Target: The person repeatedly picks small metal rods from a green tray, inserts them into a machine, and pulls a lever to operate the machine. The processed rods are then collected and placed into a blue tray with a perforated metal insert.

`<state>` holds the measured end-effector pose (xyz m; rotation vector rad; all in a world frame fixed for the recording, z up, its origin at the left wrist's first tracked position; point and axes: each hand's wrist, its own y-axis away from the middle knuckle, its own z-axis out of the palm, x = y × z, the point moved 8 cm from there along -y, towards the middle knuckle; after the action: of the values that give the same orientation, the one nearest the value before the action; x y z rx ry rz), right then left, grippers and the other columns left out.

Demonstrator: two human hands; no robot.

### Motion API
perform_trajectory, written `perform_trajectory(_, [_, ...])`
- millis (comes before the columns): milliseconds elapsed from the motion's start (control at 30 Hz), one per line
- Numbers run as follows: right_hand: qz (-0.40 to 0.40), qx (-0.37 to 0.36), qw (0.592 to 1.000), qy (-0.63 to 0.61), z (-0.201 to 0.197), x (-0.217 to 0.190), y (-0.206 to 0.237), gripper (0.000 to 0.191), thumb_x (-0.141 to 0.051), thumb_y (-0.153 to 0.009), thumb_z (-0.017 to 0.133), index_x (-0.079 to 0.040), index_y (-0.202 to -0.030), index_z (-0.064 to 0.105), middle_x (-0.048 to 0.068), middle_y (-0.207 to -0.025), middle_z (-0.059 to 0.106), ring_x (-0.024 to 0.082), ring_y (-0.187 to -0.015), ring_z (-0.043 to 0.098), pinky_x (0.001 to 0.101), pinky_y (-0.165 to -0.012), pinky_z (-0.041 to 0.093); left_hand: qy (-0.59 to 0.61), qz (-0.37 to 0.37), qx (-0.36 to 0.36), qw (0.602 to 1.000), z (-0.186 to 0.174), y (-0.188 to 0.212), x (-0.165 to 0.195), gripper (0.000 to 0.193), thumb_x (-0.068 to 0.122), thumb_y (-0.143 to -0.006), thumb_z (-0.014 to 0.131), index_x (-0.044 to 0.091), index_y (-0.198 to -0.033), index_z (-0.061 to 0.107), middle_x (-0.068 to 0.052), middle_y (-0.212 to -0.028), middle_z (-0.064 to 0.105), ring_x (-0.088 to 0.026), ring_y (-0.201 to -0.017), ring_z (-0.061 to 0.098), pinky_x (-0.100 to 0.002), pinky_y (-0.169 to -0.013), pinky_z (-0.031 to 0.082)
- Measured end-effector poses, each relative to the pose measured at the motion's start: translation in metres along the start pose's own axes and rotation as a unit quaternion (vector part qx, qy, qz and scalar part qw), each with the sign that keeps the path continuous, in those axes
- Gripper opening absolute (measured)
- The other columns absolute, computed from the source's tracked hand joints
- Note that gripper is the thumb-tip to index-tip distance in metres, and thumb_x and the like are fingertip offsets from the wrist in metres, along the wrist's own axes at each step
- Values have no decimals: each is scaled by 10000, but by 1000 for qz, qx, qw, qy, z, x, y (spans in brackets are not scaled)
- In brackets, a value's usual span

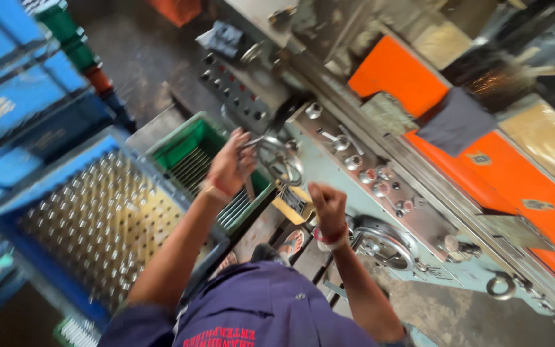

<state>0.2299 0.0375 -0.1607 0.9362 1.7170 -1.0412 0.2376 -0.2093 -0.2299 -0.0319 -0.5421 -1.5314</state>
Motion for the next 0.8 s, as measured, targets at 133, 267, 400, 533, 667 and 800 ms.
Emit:
perform_trajectory(133, [140,80,978,134,-92,103,87,488,-282,-989,637,-15,-611,484,56,-520,362,118,-494,313,363,-468,250,-86,11,88,992,-111,18,10,202,362,-1003,668,197,-1026,554,35,-769,555,-124,-647,506,-329,-629,467])
perform_trajectory(267, [253,26,897,362,-158,164,202,447,-408,-929,665,-11,-724,664,213,-659,606,355,-600,566,469,-595,441,-137,48,225,963,-184,32,17,132,311,-968,640,242,-1068,585,36,-753,574,-113,-594,500,-323,-529,426])
perform_trajectory(400, [365,-39,817,445,-201,185,286,356,-402,-807,763,-50,-761,733,202,-790,711,410,-813,692,493,-740,529,-197,55,227,952,-164,4,13,90,266,-998,615,242,-1084,599,26,-756,574,-111,-570,505,-295,-481,407])
perform_trajectory(533, [403,64,809,424,-260,176,295,293,-344,-774,781,-53,-777,749,190,-812,739,386,-832,729,448,-763,574,-306,114,99,940,-53,-49,11,129,220,-1026,612,113,-1081,660,-4,-755,583,-103,-566,515,-249,-486,407])
perform_trajectory(667, [316,158,819,452,-347,148,237,132,-204,-799,752,-74,-815,761,159,-856,755,335,-809,747,419,-761,580,-347,189,-82,915,109,-95,3,126,153,-1062,609,33,-1062,649,-13,-754,572,-76,-600,503,-232,-520,369])
perform_trajectory(800, [228,251,755,562,-448,79,180,104,-200,-891,755,-120,-957,748,137,-960,744,323,-843,733,423,-722,580,-354,177,-190,899,253,-124,-16,105,128,-1055,623,31,-1074,656,12,-807,561,-47,-666,476,-214,-563,380])
